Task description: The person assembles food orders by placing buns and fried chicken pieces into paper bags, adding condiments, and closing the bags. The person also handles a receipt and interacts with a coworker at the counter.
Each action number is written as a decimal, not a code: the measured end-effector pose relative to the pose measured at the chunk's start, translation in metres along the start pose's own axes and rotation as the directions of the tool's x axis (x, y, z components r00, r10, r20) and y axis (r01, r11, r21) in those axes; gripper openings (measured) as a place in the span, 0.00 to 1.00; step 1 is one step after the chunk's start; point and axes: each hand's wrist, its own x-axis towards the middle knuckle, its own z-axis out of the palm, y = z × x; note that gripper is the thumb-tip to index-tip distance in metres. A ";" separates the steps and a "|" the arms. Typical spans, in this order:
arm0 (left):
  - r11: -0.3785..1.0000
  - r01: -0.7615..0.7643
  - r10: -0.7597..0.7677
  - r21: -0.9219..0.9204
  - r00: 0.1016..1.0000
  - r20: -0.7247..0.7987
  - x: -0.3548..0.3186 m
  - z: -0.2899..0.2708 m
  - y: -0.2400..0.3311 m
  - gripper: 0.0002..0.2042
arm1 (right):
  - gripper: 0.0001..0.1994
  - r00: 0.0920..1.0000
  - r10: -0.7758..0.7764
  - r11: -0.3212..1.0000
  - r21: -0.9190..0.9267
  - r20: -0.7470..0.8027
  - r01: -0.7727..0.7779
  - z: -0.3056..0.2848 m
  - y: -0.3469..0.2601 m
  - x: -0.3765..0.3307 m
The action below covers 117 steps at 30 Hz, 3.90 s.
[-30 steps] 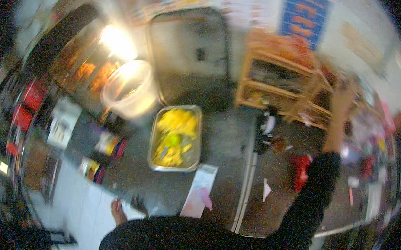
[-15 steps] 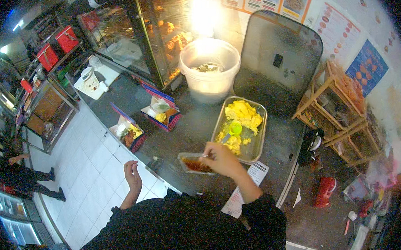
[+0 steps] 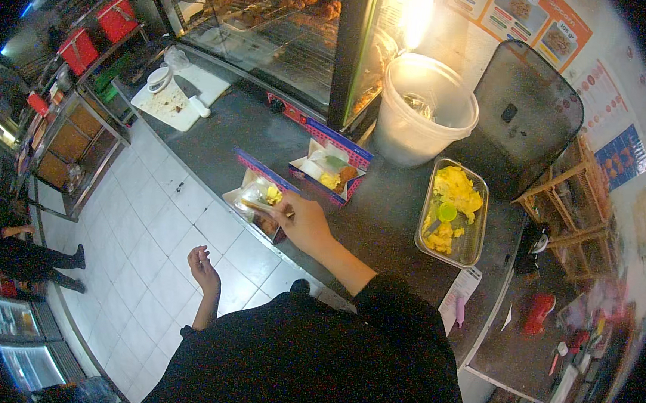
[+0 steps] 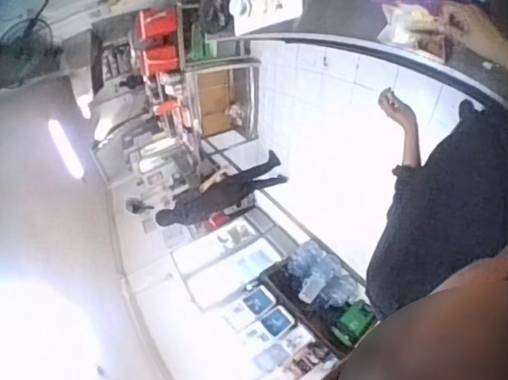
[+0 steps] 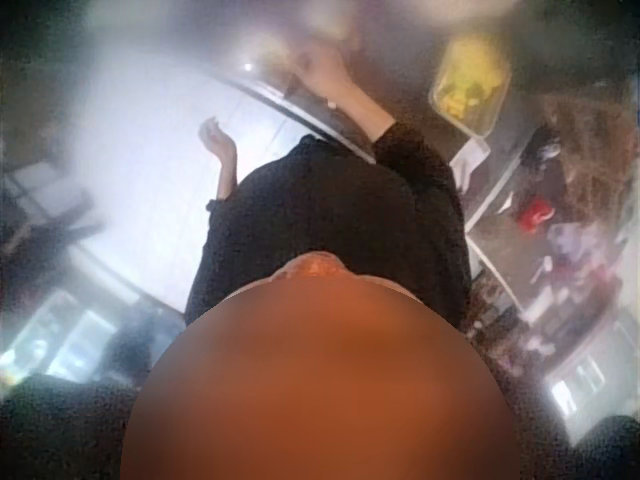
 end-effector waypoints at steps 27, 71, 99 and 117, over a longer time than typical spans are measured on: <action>0.943 -0.292 0.334 -0.162 0.840 0.428 0.112 0.154 0.081 0.38 | 0.33 0.689 0.324 0.886 -0.048 -0.649 -0.462 0.043 0.080 0.031; 0.420 -0.887 0.470 -0.190 0.034 0.882 0.079 0.100 0.106 0.42 | 0.45 0.878 0.374 0.924 0.032 -0.300 -0.382 0.064 0.113 -0.064; 0.319 -0.707 0.361 -0.632 -0.526 0.770 -0.115 0.180 0.230 0.41 | 0.25 0.403 0.907 0.117 0.849 0.119 -0.515 -0.105 0.173 -0.264; 0.566 -0.596 0.378 -0.570 -0.427 0.821 -0.116 0.212 0.258 0.26 | 0.12 0.883 -0.153 0.770 -0.613 -0.444 -0.175 -0.088 0.086 -0.262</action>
